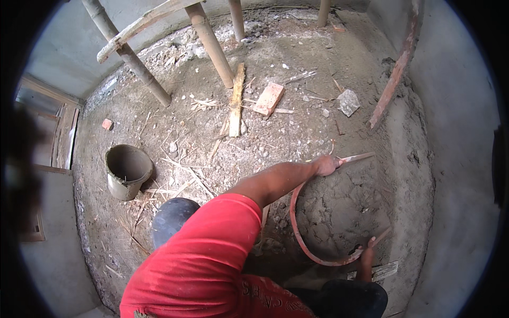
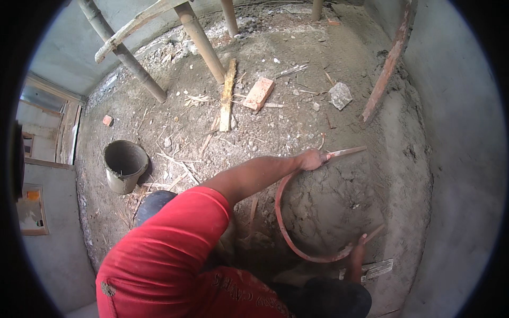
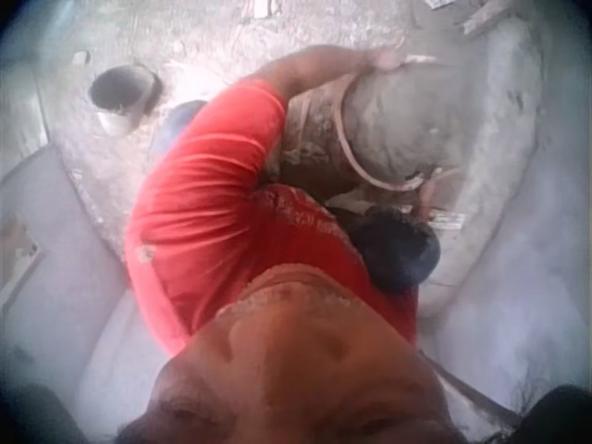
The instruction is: The person uses a trowel to scrape cement into a scoop, carries the scoop and a bucket to an outdoor area, and then mixes the cement on the ground using a hoe.
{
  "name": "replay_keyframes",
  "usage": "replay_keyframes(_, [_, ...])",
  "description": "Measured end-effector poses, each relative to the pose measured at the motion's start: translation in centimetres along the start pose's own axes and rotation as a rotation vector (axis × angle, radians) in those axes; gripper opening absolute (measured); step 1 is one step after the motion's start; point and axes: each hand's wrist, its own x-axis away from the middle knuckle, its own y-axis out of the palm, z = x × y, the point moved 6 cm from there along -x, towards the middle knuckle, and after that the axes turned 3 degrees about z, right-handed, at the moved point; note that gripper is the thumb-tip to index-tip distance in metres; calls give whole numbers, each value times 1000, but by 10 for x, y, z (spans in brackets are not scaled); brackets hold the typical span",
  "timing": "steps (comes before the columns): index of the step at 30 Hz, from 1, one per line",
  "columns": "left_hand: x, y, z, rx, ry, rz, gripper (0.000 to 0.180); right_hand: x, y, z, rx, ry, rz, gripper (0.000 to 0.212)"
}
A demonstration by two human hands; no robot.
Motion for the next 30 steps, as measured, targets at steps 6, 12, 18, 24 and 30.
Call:
replay_keyframes(6, [129,-30,-81,377,-366,-138,66,85,88,-128,240,-407,-247,47])
replay_keyframes(12, [310,-67,-157,724,-733,272,64,136,252,-212,683,-895,-557,43])
replay_keyframes(18, [456,-101,-265,1008,-870,953,55,242,483,-223,990,-1183,-762,57])
replay_keyframes(24, [567,-126,-351,977,-965,1279,57,333,644,-184,943,-1372,-799,55])
replay_keyframes(30, [592,-152,-380,771,-1086,1178,62,324,687,-153,912,-991,-821,60])
